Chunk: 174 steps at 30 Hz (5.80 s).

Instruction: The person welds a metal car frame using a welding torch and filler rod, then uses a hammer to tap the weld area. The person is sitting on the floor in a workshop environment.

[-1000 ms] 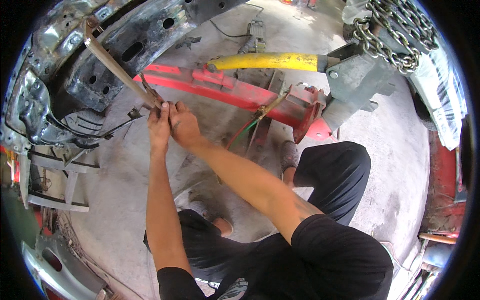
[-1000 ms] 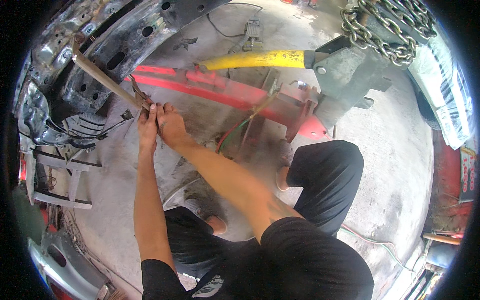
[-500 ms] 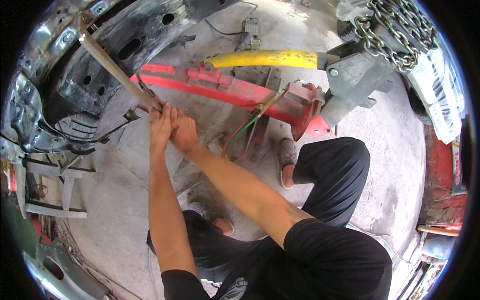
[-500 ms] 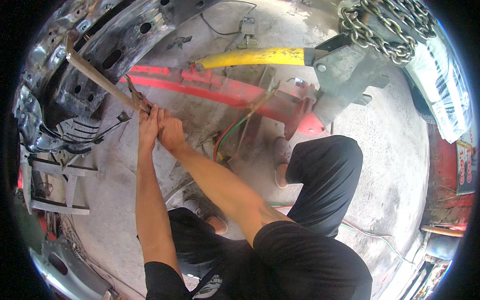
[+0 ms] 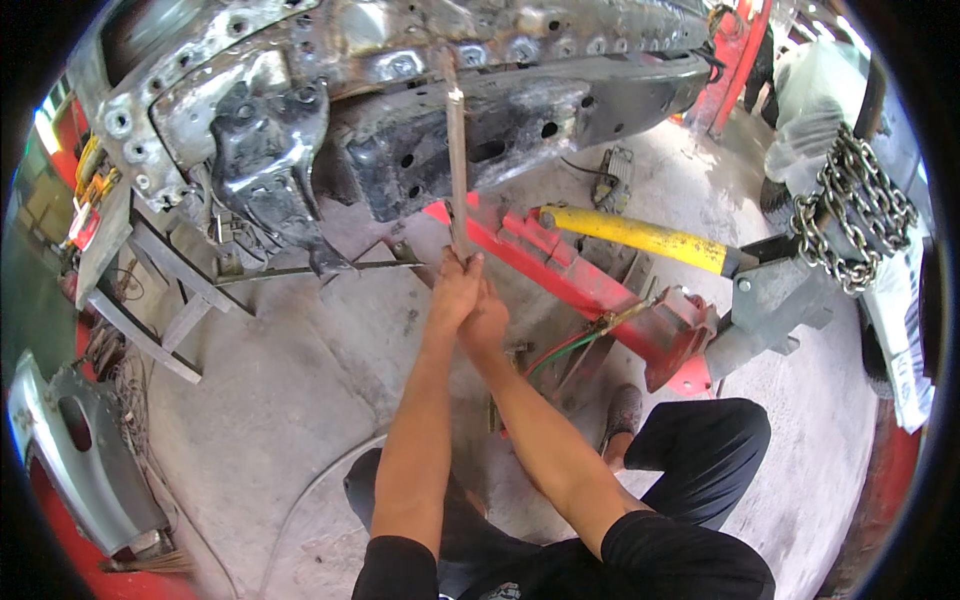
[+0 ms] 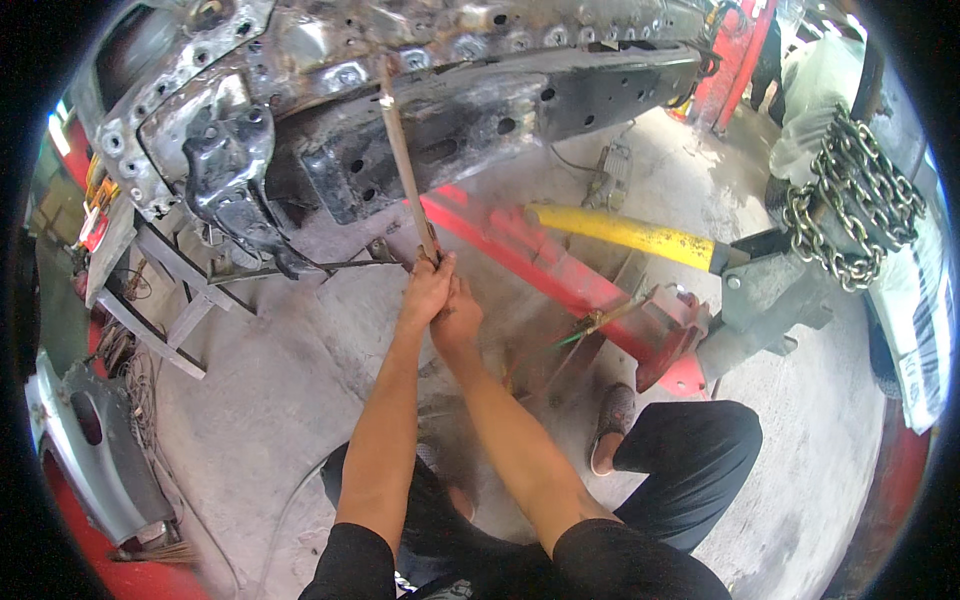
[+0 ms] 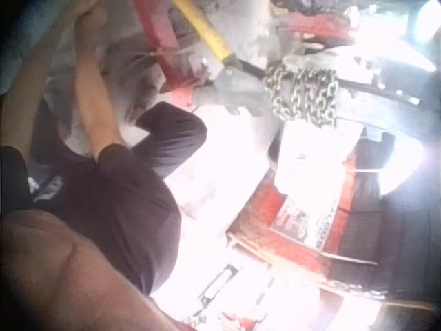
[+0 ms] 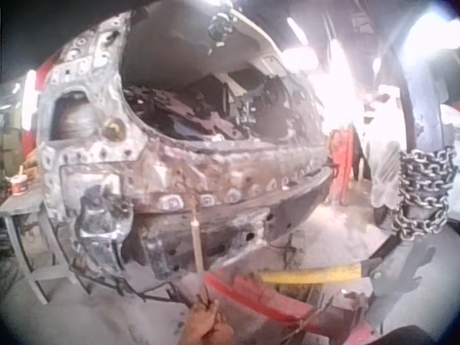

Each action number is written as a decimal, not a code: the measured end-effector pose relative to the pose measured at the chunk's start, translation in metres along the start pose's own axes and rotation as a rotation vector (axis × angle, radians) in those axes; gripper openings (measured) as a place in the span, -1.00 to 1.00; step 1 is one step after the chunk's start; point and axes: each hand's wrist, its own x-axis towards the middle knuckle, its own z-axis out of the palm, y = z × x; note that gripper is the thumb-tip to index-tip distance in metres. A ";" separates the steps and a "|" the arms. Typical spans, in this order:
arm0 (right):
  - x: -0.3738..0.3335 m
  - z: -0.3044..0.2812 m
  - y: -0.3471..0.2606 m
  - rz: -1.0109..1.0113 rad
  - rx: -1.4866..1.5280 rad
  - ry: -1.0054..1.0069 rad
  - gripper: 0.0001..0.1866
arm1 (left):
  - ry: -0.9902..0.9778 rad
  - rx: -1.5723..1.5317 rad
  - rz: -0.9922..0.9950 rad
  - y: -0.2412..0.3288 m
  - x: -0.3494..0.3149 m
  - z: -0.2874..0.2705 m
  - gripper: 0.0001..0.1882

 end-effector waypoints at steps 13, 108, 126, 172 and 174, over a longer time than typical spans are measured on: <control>0.010 -0.010 -0.004 0.060 0.166 -0.049 -0.58 | 0.089 0.532 0.481 -0.037 0.015 0.027 -0.62; 0.097 -0.131 0.075 0.228 0.630 -0.785 -0.03 | 0.652 0.557 0.765 0.289 -0.023 -0.036 -0.73; 0.076 -0.148 0.076 0.158 0.566 -0.686 -0.08 | 0.221 0.190 0.416 0.213 -0.041 0.017 -0.70; 0.106 -0.155 0.028 0.502 0.448 -0.856 0.00 | 0.438 0.344 0.499 0.204 -0.022 0.011 -0.62; 0.110 -0.156 0.041 0.542 0.461 -0.820 0.01 | 0.382 0.284 0.406 0.217 -0.026 0.018 -0.60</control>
